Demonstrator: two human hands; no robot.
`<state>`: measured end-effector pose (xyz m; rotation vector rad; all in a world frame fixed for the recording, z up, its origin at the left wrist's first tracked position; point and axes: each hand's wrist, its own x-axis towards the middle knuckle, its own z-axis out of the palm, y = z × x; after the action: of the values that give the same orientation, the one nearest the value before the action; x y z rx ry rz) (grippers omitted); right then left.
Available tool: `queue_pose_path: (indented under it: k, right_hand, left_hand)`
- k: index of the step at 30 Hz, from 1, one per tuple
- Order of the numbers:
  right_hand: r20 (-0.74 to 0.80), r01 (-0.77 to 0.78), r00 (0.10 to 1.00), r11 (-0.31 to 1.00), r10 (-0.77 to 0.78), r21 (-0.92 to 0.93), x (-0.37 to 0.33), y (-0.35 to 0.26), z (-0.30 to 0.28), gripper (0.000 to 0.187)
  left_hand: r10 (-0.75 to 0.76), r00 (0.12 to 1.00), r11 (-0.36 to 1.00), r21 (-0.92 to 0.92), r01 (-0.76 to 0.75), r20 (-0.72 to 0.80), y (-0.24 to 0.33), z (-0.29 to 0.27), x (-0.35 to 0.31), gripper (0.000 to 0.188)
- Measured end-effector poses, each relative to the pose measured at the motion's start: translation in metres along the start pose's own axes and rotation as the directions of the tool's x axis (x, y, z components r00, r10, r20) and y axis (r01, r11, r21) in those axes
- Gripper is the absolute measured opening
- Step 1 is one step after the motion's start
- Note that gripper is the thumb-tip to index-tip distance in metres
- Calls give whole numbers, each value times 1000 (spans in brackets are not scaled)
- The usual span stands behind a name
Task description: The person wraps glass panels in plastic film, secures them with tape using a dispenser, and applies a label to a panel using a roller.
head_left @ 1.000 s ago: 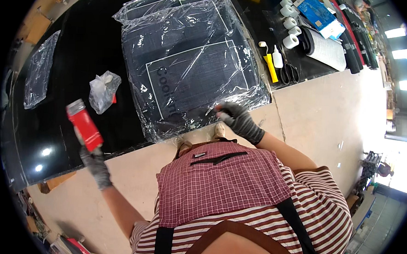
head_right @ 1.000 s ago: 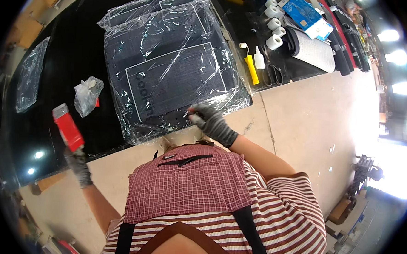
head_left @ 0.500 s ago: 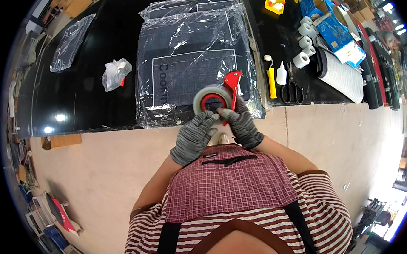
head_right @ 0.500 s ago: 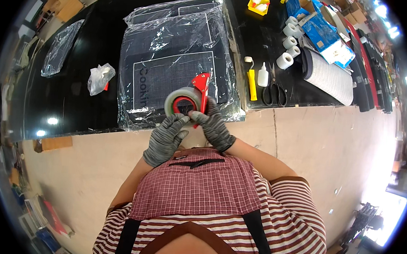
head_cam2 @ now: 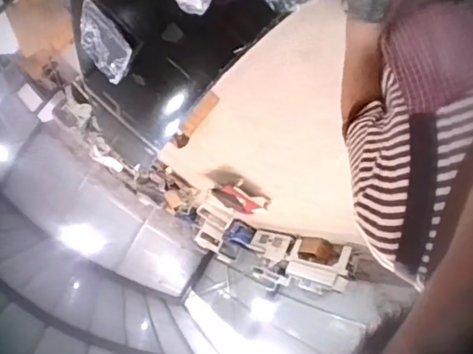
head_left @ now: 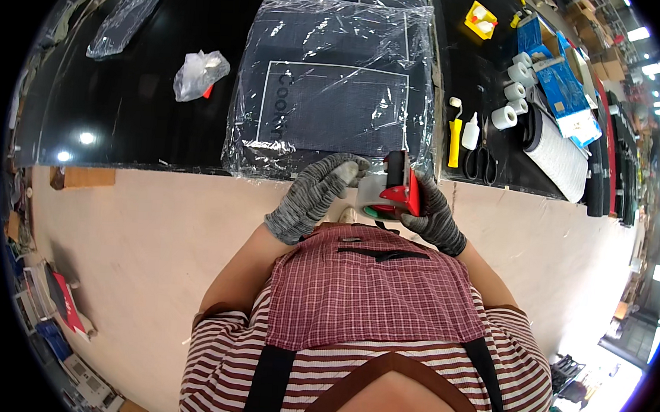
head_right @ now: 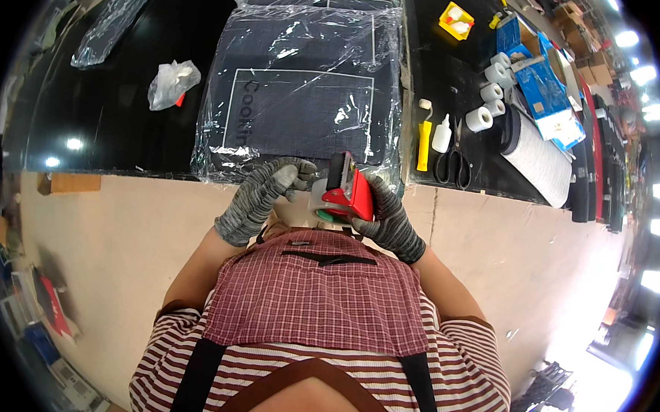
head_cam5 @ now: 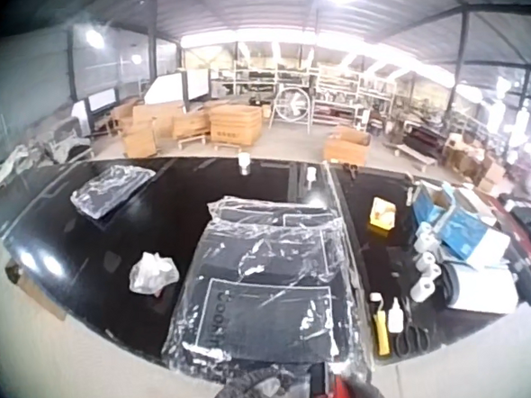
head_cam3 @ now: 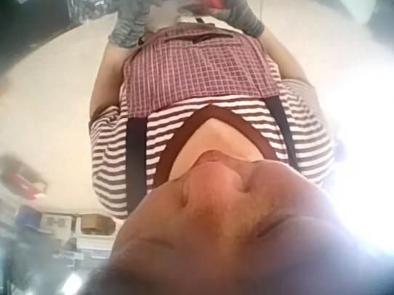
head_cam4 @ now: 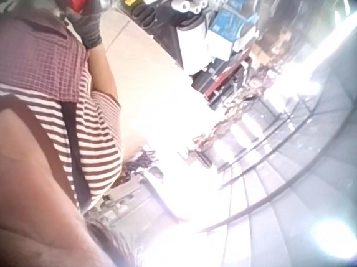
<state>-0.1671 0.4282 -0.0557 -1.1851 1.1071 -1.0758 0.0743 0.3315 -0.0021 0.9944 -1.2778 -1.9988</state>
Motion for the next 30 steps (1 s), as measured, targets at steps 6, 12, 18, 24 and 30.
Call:
queue_pose_path:
  k: [6, 12, 18, 24, 30]
  right_hand:
    - [151, 168, 980, 952, -133, -255, 9, -11, 10, 80]
    - [210, 195, 972, 858, -105, -474, 20, -27, 14, 78]
    - [352, 370, 922, 648, -164, -666, 40, -39, 22, 81]
    - [410, 329, 904, 412, 124, -850, 63, -66, 45, 69]
    - [111, -59, 942, 485, 315, -872, 50, -54, -24, 62]
  left_hand:
    - [-69, 991, 998, 1, 70, 119, -10, -16, -2, 52]
    - [-174, 963, 981, -54, 189, 205, -24, -40, -5, 37]
    - [-293, 945, 952, -42, 302, 144, -27, -57, -17, 24]
    - [-118, 980, 937, 308, 164, -160, -48, -82, -29, 22]
    - [-7, 802, 941, 268, 207, -597, -73, -195, -66, 11]
